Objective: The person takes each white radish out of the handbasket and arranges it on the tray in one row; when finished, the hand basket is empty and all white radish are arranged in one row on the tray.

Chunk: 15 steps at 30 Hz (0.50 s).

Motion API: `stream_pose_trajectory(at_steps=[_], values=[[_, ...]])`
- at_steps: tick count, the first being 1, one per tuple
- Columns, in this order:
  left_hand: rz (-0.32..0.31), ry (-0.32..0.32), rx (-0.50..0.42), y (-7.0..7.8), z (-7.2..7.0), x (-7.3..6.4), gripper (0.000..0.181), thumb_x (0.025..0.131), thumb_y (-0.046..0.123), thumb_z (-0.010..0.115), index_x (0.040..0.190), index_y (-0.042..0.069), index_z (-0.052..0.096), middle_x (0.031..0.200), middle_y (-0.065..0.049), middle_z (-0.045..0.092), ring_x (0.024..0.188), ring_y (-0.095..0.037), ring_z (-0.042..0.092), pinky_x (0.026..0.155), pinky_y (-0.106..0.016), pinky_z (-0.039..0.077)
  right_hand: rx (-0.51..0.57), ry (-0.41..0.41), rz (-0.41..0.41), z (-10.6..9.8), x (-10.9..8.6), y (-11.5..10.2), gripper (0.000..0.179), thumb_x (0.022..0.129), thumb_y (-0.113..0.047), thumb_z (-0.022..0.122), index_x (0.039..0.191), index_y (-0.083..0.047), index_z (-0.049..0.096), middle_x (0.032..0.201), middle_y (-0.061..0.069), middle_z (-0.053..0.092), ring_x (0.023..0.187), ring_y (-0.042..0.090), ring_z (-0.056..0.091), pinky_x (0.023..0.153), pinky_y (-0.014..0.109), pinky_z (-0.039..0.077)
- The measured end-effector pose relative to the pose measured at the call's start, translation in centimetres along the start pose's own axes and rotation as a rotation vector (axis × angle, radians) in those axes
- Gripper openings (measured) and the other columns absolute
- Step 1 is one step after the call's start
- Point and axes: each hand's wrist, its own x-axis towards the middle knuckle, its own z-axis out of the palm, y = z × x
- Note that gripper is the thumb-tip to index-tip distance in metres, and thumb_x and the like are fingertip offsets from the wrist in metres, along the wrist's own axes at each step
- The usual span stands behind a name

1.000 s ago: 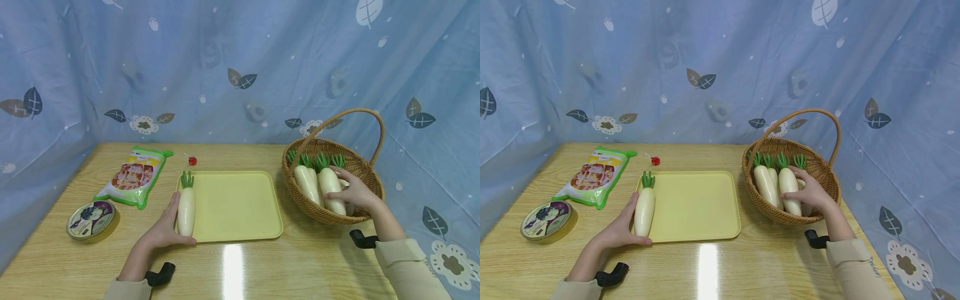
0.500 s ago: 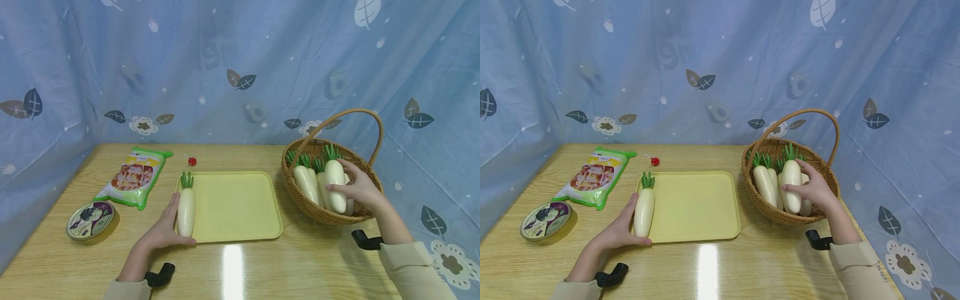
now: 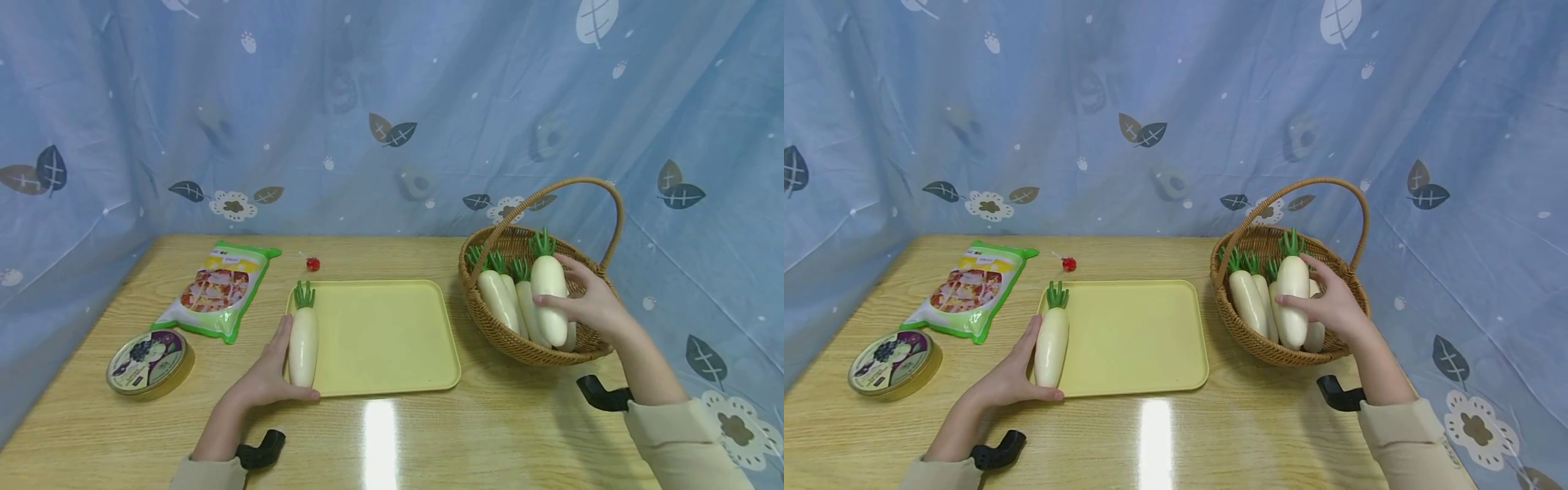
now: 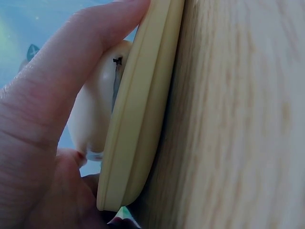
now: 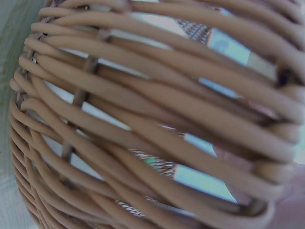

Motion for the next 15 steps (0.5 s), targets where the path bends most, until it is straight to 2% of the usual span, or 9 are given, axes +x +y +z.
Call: stream_pose_trajectory(at_steps=[9, 15], values=[[0.012, 0.004, 0.000, 0.1, 0.0, 0.0, 0.140, 0.053, 0.041, 0.087, 0.144, 0.002, -0.013, 0.149, -0.023, -0.011, 0.135, -0.039, -0.006, 0.102, -0.064, 0.002, 0.001, 0.018, -0.023, 0.1, -1.0, -0.7, 0.090, 0.083, -0.026, 0.067, 0.148, -0.016, 0.006, 0.137, 0.033, 0.021, 0.110, 0.054, 0.041, 0.066, 0.044, 0.052], [0.008, 0.007, -0.003, 0.2, 0.0, 0.0, 0.140, 0.053, 0.040, 0.087, 0.144, 0.002, -0.012, 0.149, -0.023, -0.011, 0.135, -0.040, -0.006, 0.102, -0.064, 0.003, -0.011, 0.037, -0.043, 0.3, -1.7, -1.2, 0.089, 0.083, -0.027, 0.068, 0.148, -0.015, 0.008, 0.136, 0.030, 0.025, 0.104, 0.050, 0.047, 0.063, 0.042, 0.052]])
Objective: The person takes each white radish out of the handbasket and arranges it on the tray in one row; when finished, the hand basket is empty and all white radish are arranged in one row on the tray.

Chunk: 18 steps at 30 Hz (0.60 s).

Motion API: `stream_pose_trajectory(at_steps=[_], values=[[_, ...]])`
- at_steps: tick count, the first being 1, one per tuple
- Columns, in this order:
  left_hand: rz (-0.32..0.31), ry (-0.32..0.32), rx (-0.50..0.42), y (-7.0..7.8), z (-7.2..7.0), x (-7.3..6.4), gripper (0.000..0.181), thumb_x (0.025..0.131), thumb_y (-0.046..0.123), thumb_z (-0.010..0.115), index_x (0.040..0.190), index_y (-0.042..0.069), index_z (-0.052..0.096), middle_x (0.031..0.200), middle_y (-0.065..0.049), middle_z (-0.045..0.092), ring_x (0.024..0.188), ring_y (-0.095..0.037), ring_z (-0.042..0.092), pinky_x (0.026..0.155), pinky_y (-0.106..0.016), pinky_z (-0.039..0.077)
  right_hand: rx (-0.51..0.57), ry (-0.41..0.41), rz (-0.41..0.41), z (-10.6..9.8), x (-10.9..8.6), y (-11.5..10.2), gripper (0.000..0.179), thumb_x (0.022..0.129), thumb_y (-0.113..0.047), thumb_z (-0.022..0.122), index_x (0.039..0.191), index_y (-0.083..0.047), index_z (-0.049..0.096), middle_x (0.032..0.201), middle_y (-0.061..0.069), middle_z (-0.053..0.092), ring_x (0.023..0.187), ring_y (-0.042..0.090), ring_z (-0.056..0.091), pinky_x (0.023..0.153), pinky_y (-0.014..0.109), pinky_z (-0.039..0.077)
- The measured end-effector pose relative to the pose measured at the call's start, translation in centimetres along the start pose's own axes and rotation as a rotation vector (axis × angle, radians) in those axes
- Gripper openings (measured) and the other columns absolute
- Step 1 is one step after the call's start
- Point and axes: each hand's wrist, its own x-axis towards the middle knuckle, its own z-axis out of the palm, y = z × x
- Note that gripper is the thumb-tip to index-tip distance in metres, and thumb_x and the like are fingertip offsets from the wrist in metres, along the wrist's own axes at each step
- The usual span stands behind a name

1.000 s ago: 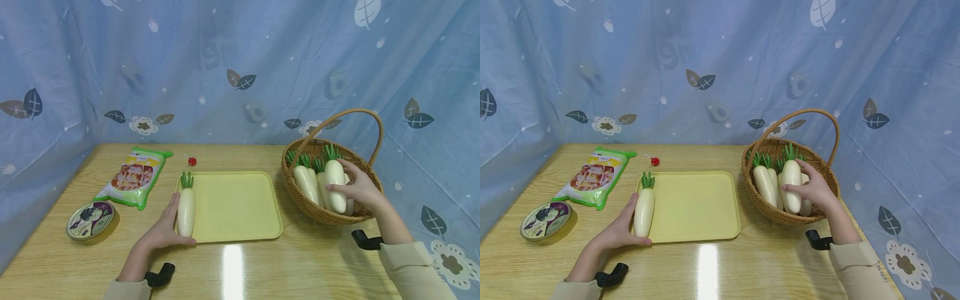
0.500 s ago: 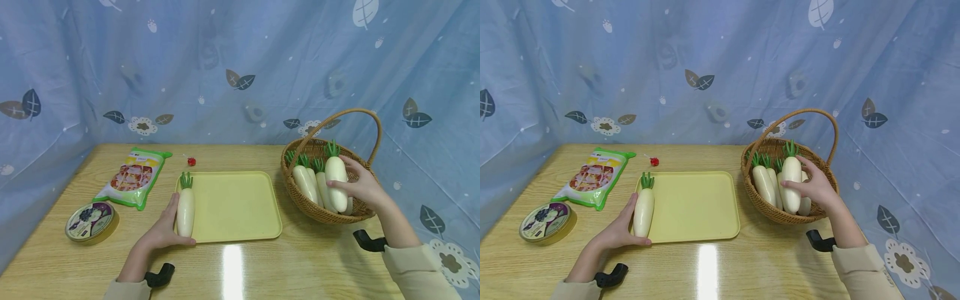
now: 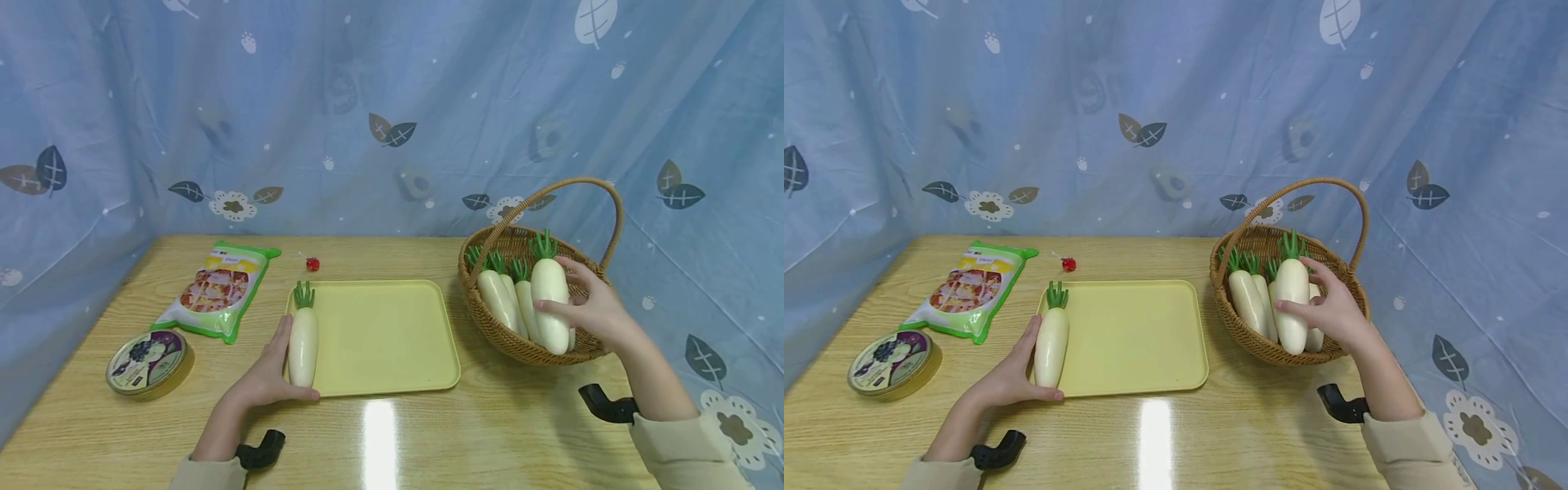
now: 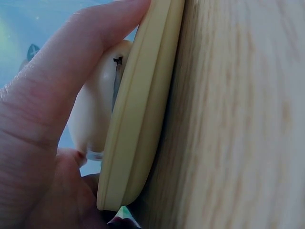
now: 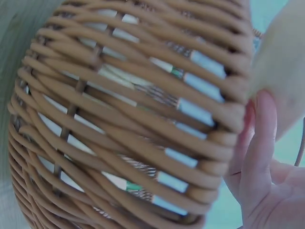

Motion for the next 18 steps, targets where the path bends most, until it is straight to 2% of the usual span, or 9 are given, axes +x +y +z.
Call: stream_pose_trajectory(at_steps=[7, 18], values=[[-0.007, -0.002, 0.003, 0.1, 0.0, -0.1, 0.140, 0.053, 0.041, 0.087, 0.144, 0.002, -0.012, 0.149, -0.023, -0.011, 0.135, -0.042, -0.005, 0.101, -0.065, 0.005, 0.029, -0.007, -0.024, 0.5, -1.1, -0.6, 0.087, 0.083, -0.024, 0.067, 0.148, -0.015, 0.009, 0.136, 0.030, 0.025, 0.105, 0.052, 0.048, 0.061, 0.044, 0.052], [-0.011, 0.001, 0.007, 0.1, -0.1, -0.1, 0.141, 0.052, 0.042, 0.087, 0.144, 0.003, -0.012, 0.149, -0.024, -0.010, 0.133, -0.046, -0.003, 0.100, -0.066, 0.009, 0.104, -0.055, -0.056, 1.9, -2.5, -1.6, 0.086, 0.081, -0.015, 0.069, 0.146, -0.014, 0.013, 0.134, 0.028, 0.027, 0.101, 0.047, 0.053, 0.059, 0.042, 0.052]])
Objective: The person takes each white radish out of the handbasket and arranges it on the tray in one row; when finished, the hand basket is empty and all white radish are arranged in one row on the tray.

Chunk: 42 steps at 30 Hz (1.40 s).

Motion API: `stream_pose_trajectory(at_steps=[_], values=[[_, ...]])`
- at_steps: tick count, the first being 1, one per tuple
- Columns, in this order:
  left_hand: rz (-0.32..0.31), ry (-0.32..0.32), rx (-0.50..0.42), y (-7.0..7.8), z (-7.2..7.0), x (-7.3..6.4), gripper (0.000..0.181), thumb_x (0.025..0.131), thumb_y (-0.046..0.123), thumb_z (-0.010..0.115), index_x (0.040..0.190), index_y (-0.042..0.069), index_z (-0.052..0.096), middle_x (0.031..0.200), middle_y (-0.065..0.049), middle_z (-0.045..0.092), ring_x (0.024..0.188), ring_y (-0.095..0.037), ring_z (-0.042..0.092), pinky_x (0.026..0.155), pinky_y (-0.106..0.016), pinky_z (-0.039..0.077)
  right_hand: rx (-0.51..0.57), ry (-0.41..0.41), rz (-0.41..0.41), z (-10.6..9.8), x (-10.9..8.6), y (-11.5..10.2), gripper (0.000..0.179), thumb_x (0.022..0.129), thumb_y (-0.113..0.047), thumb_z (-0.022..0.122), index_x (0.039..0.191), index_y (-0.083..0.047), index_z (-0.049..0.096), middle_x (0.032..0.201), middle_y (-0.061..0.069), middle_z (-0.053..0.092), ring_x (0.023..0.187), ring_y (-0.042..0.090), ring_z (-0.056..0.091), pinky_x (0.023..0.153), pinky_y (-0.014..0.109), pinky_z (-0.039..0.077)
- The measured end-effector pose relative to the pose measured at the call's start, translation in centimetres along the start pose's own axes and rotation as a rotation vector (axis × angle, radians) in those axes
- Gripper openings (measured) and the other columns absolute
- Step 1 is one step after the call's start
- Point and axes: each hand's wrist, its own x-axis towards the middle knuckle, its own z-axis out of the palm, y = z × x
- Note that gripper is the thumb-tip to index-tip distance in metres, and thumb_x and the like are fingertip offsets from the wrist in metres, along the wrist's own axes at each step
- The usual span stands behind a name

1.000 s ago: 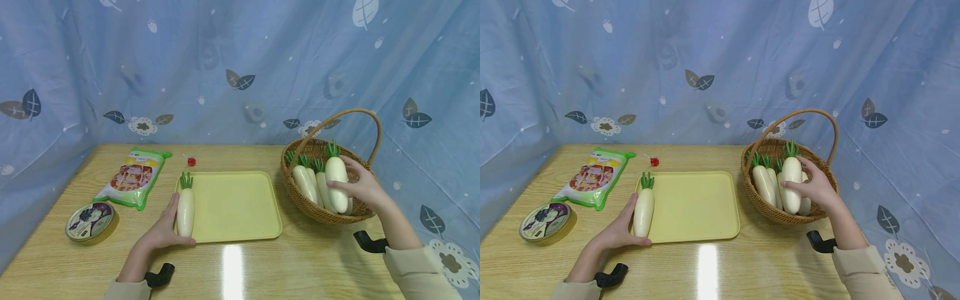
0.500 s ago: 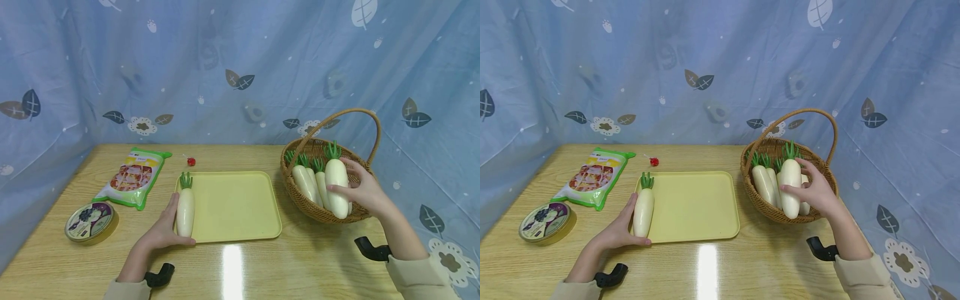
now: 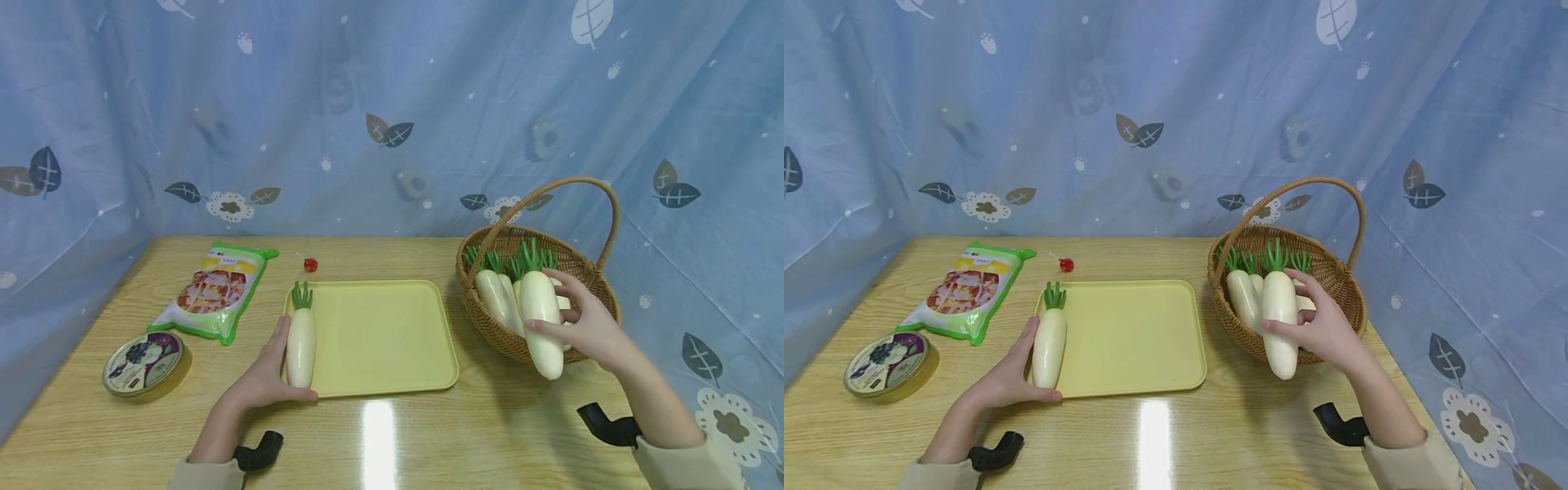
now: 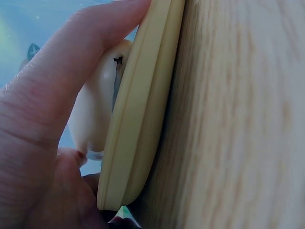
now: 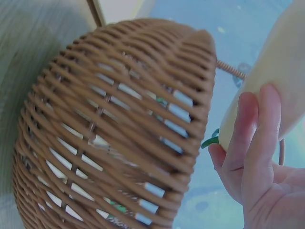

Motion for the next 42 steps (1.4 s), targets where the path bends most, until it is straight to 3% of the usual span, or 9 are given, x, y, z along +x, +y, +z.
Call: stream_pose_trajectory(at_steps=[22, 42], values=[[0.002, -0.003, 0.003, 0.1, -0.1, 0.0, 0.141, 0.052, 0.042, 0.087, 0.144, 0.002, -0.012, 0.149, -0.024, -0.011, 0.133, -0.046, -0.003, 0.100, -0.066, 0.007, 0.016, -0.049, -0.084, 3.2, -1.2, -1.4, 0.086, 0.076, -0.013, 0.074, 0.144, -0.018, 0.022, 0.132, 0.024, 0.031, 0.100, 0.044, 0.055, 0.062, 0.040, 0.053], [0.006, 0.000, -0.004, 0.0, 0.0, 0.0, 0.140, 0.053, 0.042, 0.086, 0.144, 0.003, -0.013, 0.149, -0.024, -0.011, 0.134, -0.044, -0.004, 0.100, -0.066, 0.006, 0.021, -0.062, -0.099, 5.3, -1.4, -2.4, 0.086, 0.073, -0.015, 0.077, 0.141, -0.022, 0.025, 0.134, 0.023, 0.029, 0.097, 0.040, 0.057, 0.062, 0.039, 0.053]])
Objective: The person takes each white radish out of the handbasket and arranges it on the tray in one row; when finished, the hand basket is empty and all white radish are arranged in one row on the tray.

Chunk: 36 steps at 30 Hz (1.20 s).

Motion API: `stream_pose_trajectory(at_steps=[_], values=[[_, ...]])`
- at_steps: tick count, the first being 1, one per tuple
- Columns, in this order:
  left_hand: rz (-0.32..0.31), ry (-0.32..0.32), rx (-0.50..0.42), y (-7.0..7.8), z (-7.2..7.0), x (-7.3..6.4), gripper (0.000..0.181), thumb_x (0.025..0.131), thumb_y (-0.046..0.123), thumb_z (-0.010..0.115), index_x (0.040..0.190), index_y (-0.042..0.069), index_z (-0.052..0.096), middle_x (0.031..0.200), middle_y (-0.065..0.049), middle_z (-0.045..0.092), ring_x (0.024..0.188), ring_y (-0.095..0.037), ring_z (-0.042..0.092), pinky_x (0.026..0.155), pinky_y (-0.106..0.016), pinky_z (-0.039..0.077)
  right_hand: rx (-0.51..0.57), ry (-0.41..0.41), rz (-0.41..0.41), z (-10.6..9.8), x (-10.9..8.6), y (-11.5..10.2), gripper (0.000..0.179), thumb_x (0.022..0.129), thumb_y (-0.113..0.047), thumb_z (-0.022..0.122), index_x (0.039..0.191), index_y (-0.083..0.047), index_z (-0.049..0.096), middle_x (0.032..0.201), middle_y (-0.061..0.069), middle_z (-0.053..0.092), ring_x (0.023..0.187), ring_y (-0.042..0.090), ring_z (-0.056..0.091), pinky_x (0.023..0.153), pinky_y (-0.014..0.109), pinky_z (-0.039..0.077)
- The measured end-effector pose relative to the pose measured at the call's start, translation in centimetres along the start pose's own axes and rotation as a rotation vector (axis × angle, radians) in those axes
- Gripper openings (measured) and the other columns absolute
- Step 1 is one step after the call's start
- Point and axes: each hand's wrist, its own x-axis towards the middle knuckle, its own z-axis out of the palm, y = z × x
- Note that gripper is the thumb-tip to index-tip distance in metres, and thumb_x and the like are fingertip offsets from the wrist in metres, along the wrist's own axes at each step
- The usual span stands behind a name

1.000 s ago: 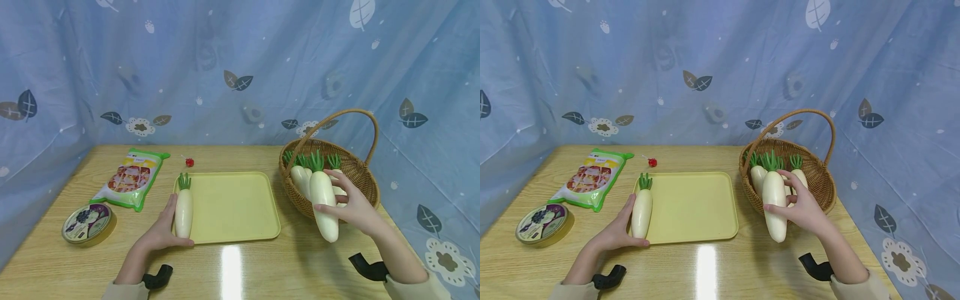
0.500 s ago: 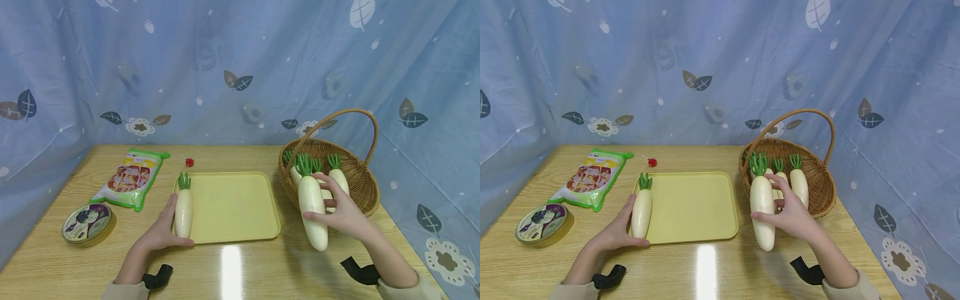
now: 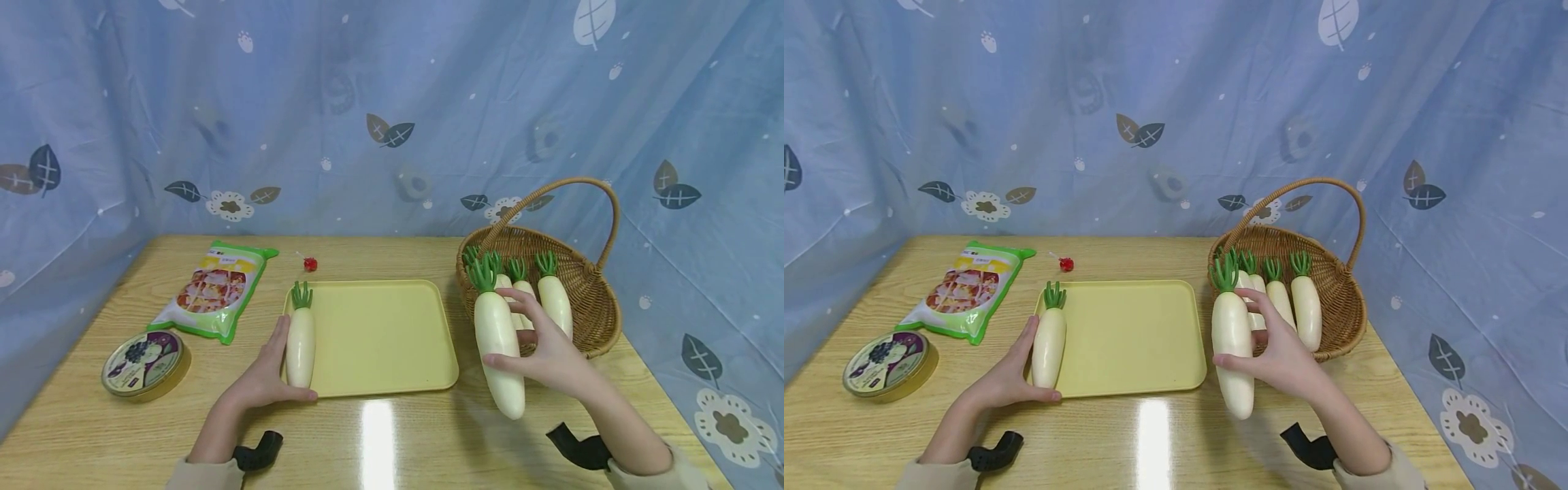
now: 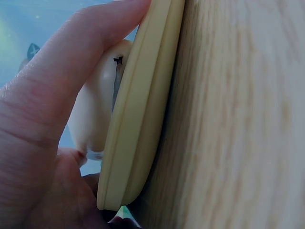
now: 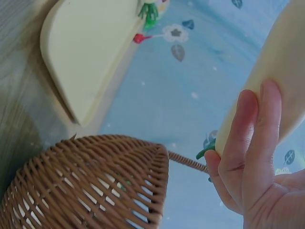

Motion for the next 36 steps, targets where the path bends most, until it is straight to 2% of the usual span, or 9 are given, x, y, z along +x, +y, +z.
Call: stream_pose_trajectory(at_steps=[13, 23, 30, 36], values=[[-0.001, 0.001, -0.002, 0.0, 0.0, -0.1, 0.140, 0.053, 0.042, 0.087, 0.144, 0.004, -0.013, 0.149, -0.024, -0.011, 0.134, -0.043, -0.005, 0.101, -0.066, 0.004, 0.035, -0.043, -0.019, 1.2, 0.9, -0.2, 0.084, 0.073, -0.016, 0.077, 0.140, -0.020, 0.026, 0.135, 0.022, 0.029, 0.108, 0.044, 0.050, 0.069, 0.039, 0.052], [0.019, 0.010, 0.009, -0.4, 0.1, 0.1, 0.140, 0.053, 0.042, 0.086, 0.144, 0.002, -0.011, 0.149, -0.023, -0.010, 0.135, -0.040, -0.005, 0.102, -0.064, 0.004, 0.039, -0.060, -0.034, 2.1, 2.0, -0.3, 0.085, 0.072, -0.021, 0.078, 0.140, -0.023, 0.026, 0.132, 0.016, 0.034, 0.105, 0.037, 0.054, 0.071, 0.038, 0.052], [0.014, 0.007, 0.003, -0.4, 0.1, 0.1, 0.140, 0.053, 0.041, 0.087, 0.144, 0.002, -0.011, 0.149, -0.023, -0.010, 0.135, -0.040, -0.006, 0.102, -0.063, 0.003, 0.073, -0.082, -0.059, 3.2, 2.7, 0.1, 0.086, 0.072, -0.018, 0.078, 0.140, -0.018, 0.026, 0.127, 0.020, 0.035, 0.098, 0.034, 0.058, 0.066, 0.035, 0.053], [0.014, 0.012, 0.008, -0.3, 0.2, 0.1, 0.140, 0.052, 0.043, 0.087, 0.145, 0.003, -0.011, 0.149, -0.023, -0.010, 0.135, -0.042, -0.004, 0.101, -0.064, 0.006, 0.063, -0.089, -0.045, 3.9, 2.8, 0.4, 0.087, 0.071, -0.021, 0.080, 0.139, -0.023, 0.027, 0.128, 0.019, 0.036, 0.096, 0.033, 0.058, 0.065, 0.034, 0.053]])
